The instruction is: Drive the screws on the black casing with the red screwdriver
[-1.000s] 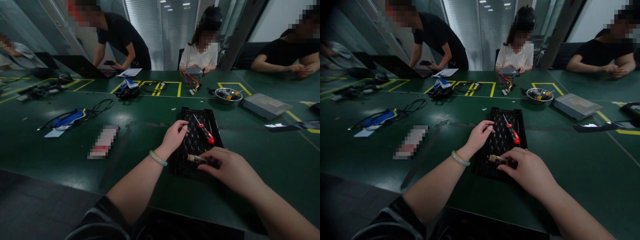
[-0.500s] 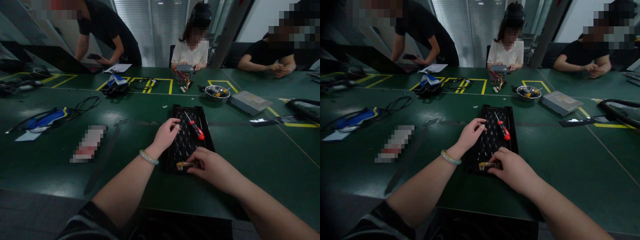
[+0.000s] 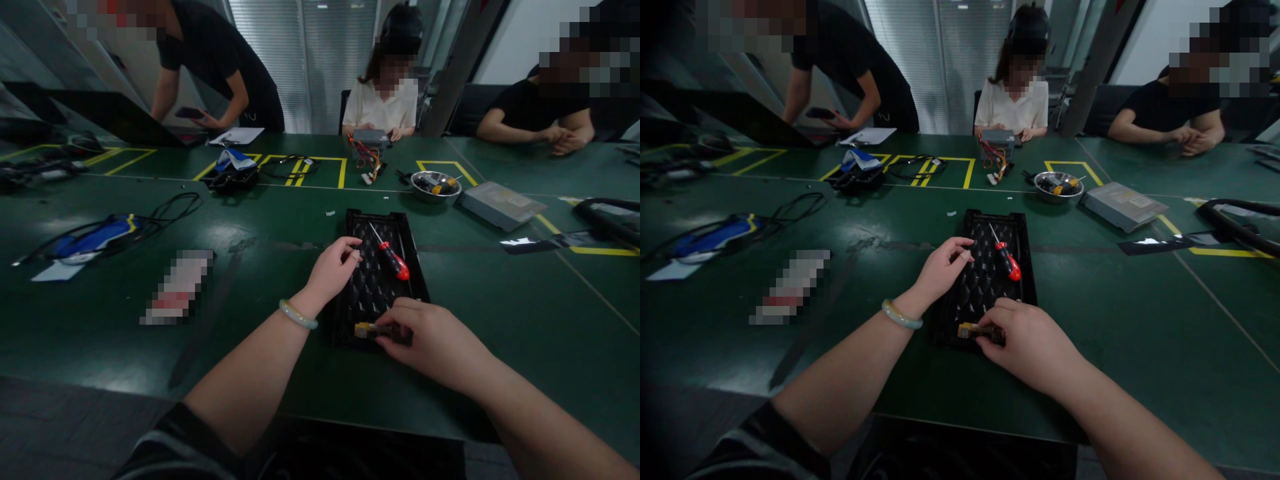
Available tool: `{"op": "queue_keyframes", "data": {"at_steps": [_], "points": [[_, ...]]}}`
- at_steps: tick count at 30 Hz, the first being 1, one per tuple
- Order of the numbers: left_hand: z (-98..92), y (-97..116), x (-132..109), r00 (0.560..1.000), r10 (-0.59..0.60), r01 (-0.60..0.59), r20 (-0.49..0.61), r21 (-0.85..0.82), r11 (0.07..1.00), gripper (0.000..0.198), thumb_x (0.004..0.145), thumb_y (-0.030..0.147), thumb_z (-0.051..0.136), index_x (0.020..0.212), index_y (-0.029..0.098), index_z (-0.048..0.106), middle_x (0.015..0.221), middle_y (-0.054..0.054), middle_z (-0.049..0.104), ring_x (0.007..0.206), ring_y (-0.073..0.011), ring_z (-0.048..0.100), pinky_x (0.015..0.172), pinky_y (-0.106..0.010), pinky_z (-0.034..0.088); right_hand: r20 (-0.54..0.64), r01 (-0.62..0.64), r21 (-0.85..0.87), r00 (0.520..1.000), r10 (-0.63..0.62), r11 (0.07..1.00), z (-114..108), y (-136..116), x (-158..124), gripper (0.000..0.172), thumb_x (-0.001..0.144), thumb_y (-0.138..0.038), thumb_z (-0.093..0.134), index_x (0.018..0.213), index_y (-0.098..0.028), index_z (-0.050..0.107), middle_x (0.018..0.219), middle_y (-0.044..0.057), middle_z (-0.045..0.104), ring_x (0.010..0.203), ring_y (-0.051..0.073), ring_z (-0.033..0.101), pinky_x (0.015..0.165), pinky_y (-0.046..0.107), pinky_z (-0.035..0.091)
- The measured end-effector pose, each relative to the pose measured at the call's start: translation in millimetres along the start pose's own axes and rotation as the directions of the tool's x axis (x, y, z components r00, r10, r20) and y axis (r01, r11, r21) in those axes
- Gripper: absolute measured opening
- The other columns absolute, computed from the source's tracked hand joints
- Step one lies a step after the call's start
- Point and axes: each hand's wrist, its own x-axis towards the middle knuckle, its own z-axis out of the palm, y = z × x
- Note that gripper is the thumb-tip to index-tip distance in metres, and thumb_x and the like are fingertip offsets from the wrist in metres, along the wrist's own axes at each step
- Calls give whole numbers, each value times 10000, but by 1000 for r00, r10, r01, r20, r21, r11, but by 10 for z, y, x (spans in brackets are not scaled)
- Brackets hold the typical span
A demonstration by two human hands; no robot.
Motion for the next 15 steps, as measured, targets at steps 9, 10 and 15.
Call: {"op": "queue_keyframes", "data": {"at_steps": [9, 10, 15], "points": [[-5, 9, 4, 1000, -2, 2, 19, 24, 1000, 270, 930, 205, 528, 1194, 219, 585, 901, -11, 686, 898, -173, 652, 892, -346, 487, 92, -46, 78, 995, 38, 996, 0, -8, 16, 103, 807, -239, 708, 904, -257, 740, 854, -17, 664, 765, 125, 612, 667, 245, 462], [-3, 5, 4, 1000, -3, 2, 18, 21, 1000, 271, 930, 205, 530, 1195, 219, 585, 900, -11, 686, 895, -172, 651, 892, -347, 486, 97, -58, 90, 994, 49, 994, -2, -2, 19, 96, 806, -248, 721, 898, -262, 745, 861, -17, 666, 775, 126, 615, 674, 247, 465], [0, -24, -2, 1000, 12, -12, 15, 7, 1000, 274, 931, 219, 536, 1201, 222, 582, 894, -7, 675, 873, -163, 638, 874, -338, 484, 115, -93, 119, 990, 79, 989, 5, 35, 34, 53, 829, -258, 722, 842, -257, 773, 875, -5, 680, 792, 129, 636, 744, 271, 487]]}}
